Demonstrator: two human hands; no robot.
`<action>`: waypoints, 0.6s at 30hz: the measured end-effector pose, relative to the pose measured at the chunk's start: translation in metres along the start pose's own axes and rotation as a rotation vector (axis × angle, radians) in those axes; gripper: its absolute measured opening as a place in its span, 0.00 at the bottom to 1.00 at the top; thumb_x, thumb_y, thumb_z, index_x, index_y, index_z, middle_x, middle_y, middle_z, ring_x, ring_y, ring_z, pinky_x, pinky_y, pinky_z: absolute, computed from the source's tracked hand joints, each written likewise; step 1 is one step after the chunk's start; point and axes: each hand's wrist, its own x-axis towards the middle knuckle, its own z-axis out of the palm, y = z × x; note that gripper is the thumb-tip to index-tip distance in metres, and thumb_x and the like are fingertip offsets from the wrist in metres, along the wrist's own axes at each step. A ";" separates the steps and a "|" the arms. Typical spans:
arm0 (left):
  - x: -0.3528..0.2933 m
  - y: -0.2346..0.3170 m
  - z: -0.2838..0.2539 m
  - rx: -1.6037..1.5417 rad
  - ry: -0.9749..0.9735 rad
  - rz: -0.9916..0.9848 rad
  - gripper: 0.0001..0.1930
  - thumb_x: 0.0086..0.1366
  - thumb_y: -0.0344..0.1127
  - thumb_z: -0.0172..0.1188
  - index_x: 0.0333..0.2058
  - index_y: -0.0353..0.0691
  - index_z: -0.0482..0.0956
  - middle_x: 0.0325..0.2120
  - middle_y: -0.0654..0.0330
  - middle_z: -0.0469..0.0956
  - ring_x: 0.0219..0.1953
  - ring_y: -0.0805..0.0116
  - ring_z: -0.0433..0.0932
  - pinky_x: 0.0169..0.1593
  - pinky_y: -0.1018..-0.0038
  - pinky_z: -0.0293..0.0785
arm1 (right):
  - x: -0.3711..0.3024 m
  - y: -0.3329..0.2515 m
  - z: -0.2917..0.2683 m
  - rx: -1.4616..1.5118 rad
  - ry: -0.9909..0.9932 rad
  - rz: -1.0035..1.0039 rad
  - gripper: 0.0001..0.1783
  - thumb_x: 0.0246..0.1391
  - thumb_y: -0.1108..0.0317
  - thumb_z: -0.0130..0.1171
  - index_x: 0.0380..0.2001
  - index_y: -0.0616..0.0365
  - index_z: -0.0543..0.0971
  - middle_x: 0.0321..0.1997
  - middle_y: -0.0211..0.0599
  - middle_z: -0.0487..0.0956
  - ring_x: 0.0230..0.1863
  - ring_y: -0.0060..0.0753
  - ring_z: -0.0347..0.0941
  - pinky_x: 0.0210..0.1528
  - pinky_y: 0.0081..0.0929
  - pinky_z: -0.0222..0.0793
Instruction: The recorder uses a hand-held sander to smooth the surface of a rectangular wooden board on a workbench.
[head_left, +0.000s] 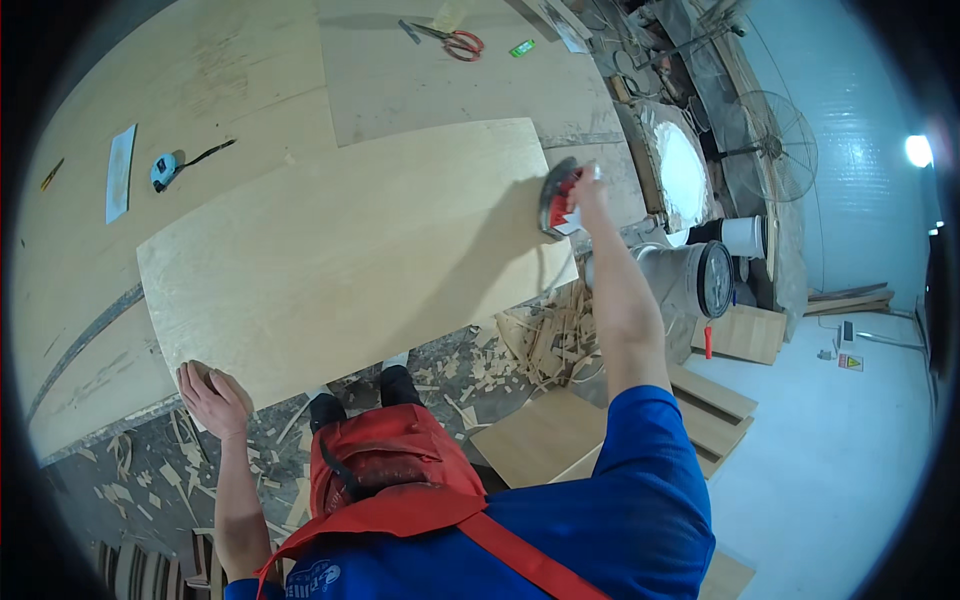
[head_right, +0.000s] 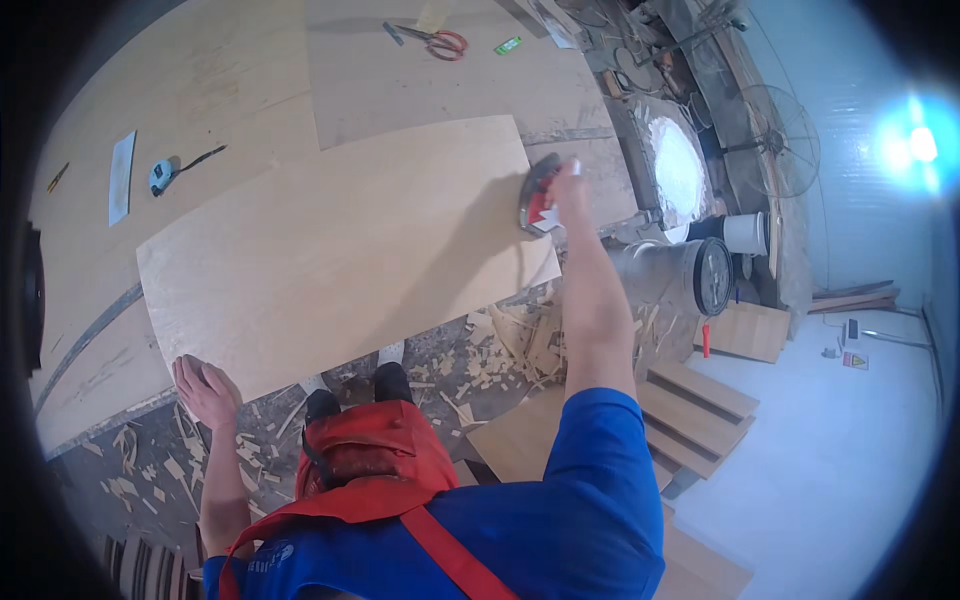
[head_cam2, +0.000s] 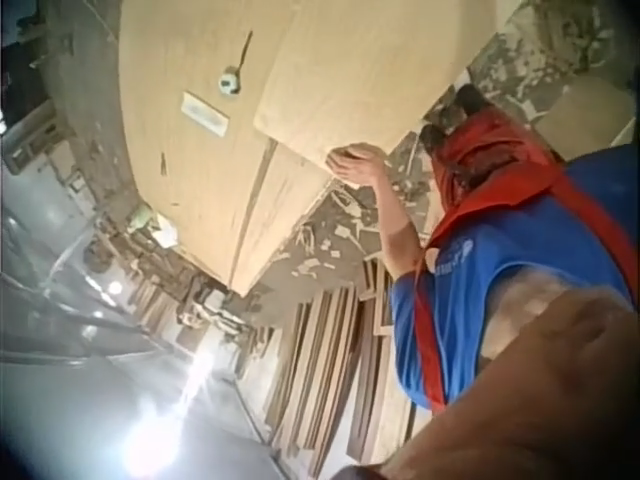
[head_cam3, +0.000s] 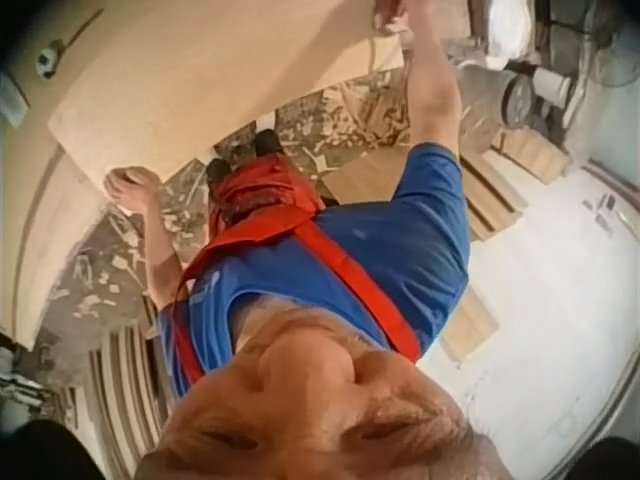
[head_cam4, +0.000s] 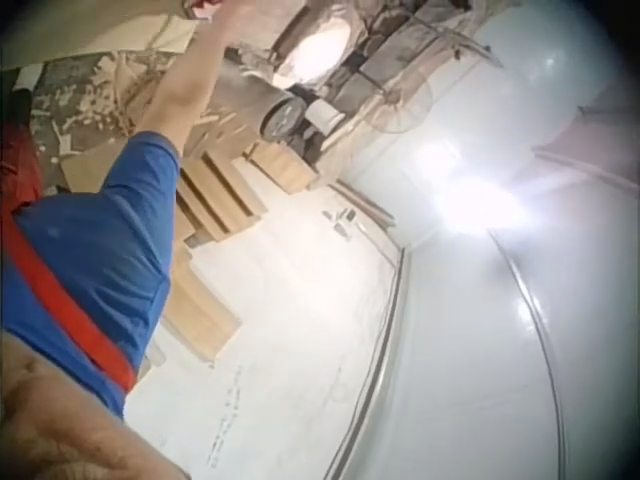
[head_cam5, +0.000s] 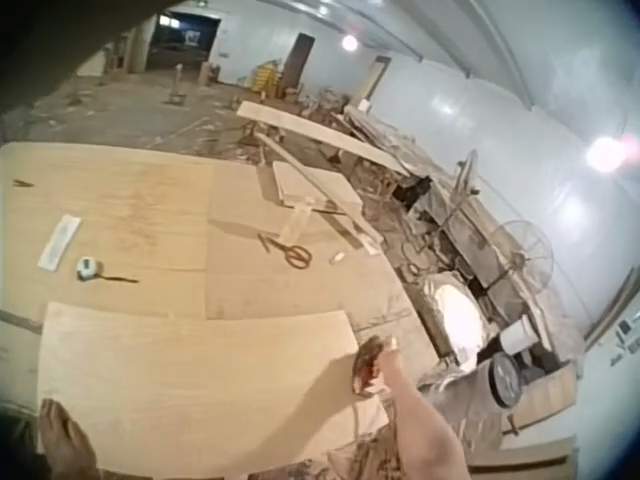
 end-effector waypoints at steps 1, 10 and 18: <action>0.000 0.001 0.002 0.002 0.000 -0.013 0.26 0.75 0.41 0.50 0.65 0.30 0.68 0.65 0.40 0.69 0.70 0.40 0.65 0.73 0.49 0.59 | 0.003 0.002 -0.007 -0.038 0.009 -0.049 0.31 0.69 0.41 0.45 0.26 0.59 0.74 0.16 0.36 0.71 0.13 0.35 0.70 0.16 0.39 0.66; 0.004 0.005 -0.014 -0.134 0.031 -0.062 0.26 0.72 0.40 0.54 0.64 0.30 0.69 0.64 0.39 0.69 0.70 0.40 0.64 0.73 0.46 0.55 | -0.183 -0.017 0.147 -0.394 -0.356 -0.257 0.36 0.70 0.38 0.45 0.23 0.63 0.72 0.15 0.38 0.71 0.13 0.33 0.70 0.17 0.35 0.68; -0.001 -0.018 -0.030 -0.369 0.020 -0.163 0.26 0.71 0.35 0.56 0.65 0.31 0.67 0.65 0.42 0.68 0.70 0.41 0.64 0.74 0.50 0.56 | -0.417 -0.001 0.391 -0.680 -0.704 -0.771 0.41 0.74 0.41 0.41 0.26 0.70 0.81 0.19 0.58 0.79 0.23 0.55 0.82 0.31 0.50 0.76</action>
